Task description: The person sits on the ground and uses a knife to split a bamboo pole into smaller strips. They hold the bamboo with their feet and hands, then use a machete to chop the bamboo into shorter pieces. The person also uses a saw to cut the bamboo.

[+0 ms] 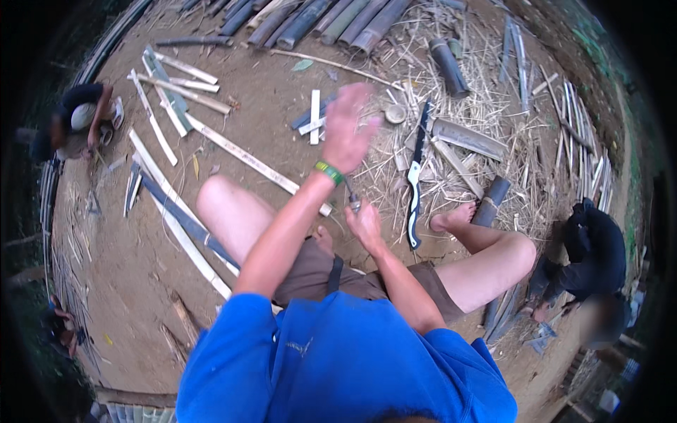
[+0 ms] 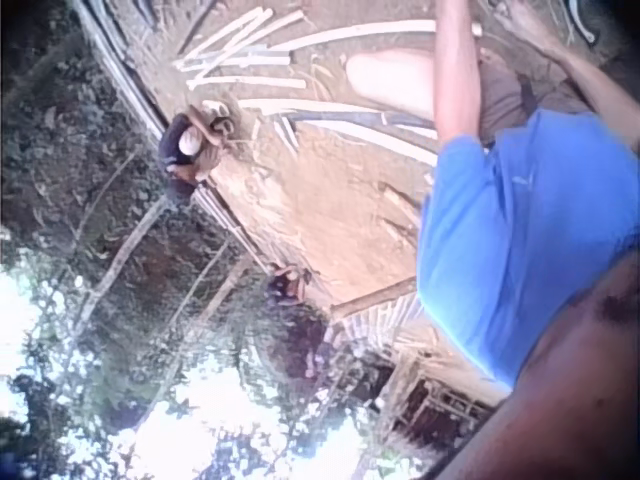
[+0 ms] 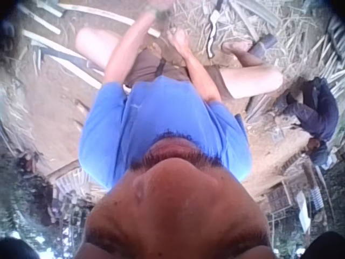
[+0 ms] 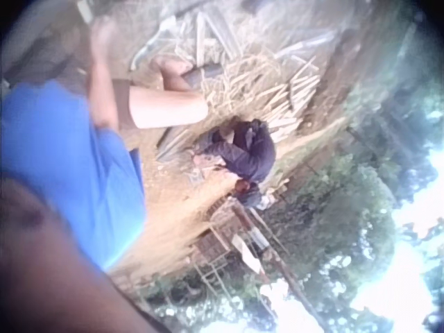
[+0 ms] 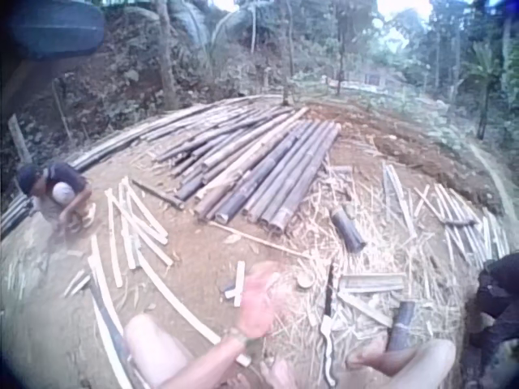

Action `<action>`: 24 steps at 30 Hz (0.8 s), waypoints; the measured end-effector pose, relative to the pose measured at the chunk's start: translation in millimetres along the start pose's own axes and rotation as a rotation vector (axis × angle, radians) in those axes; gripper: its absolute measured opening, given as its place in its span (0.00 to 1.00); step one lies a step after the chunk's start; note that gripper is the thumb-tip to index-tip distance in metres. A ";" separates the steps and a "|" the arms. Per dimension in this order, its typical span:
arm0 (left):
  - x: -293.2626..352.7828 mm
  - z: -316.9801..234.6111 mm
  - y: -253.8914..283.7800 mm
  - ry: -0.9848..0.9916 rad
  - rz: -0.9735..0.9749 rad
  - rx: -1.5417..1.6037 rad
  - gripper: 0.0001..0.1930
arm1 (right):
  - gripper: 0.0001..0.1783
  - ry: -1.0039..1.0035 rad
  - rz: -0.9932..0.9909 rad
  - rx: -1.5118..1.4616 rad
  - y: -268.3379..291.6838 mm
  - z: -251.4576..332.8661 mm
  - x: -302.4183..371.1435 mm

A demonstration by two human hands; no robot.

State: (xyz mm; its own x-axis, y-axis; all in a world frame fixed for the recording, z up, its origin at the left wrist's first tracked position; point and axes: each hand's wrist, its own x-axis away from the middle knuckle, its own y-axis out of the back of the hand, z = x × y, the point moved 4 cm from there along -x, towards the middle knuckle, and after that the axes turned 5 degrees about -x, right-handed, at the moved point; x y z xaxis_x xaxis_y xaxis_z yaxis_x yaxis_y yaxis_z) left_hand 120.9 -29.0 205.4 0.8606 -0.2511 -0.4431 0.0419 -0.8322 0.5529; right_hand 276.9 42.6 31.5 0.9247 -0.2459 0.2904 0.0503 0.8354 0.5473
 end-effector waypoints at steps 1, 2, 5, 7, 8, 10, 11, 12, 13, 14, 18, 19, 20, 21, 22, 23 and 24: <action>-1.1 1.6 15.4 0.160 -0.171 0.245 0.32 | 0.23 -0.003 0.017 0.004 2.3 5.6 -8.9; 22.3 11.9 15.1 0.365 -0.308 0.234 0.32 | 0.24 -0.008 0.032 0.008 4.8 9.6 -12.5; 150.9 73.5 -19.0 0.974 -0.238 0.219 0.40 | 0.25 0.030 0.055 -0.003 1.4 25.9 -10.9; 208.8 92.6 -66.1 1.194 0.133 0.241 0.44 | 0.25 0.080 0.087 -0.044 5.6 20.8 -11.4; 214.9 95.8 -76.4 1.164 0.140 0.301 0.41 | 0.25 0.075 0.108 -0.072 5.0 14.5 -10.9; 222.1 101.1 -95.2 1.099 0.149 0.428 0.37 | 0.24 0.072 0.144 -0.123 5.3 6.4 -10.1; 225.6 106.1 -102.6 1.087 0.127 0.497 0.31 | 0.27 0.105 0.158 -0.162 5.6 5.1 -11.4; 226.7 103.8 -106.7 1.080 0.125 0.532 0.30 | 0.30 0.131 0.163 -0.199 7.1 0.2 -14.0; 225.0 100.1 -106.2 1.071 0.128 0.563 0.29 | 0.33 0.156 0.164 -0.240 11.2 -3.6 -16.6; 223.7 95.8 -105.1 1.062 0.130 0.595 0.27 | 0.39 0.200 0.254 -0.135 15.1 -9.1 -16.3; 233.5 93.5 -88.3 1.122 0.206 0.475 0.21 | 0.51 0.006 0.721 0.208 66.5 12.3 -35.8; 231.3 85.7 -86.5 1.118 0.189 0.449 0.21 | 0.48 -0.086 0.608 0.102 90.6 -2.0 -58.0; 227.7 77.1 -87.5 1.113 0.164 0.418 0.21 | 0.48 -0.185 0.328 -0.066 109.0 -30.7 -85.9; 218.8 62.0 -97.4 1.093 0.167 0.403 0.22 | 0.44 -0.214 0.044 -0.184 144.5 -94.9 -125.0; 219.6 62.6 -93.2 1.115 0.129 0.384 0.22 | 0.40 -0.263 -0.302 -0.011 177.6 -109.8 -145.5; 207.4 48.7 -108.7 1.096 0.167 0.414 0.22 | 0.37 -0.081 -0.564 0.157 241.0 -183.2 -160.8; 204.0 51.5 -106.8 1.108 0.144 0.404 0.22 | 0.36 -0.285 -0.627 0.438 269.7 -216.8 -166.2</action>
State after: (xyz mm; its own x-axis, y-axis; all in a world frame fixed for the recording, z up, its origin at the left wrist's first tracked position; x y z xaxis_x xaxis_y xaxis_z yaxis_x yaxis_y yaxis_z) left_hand 265.9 -16.9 19.7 0.8228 0.0441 0.5666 -0.0834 -0.9768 0.1971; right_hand 218.5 415.3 -39.3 0.6395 -0.7686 -0.0160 0.3201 0.2472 0.9146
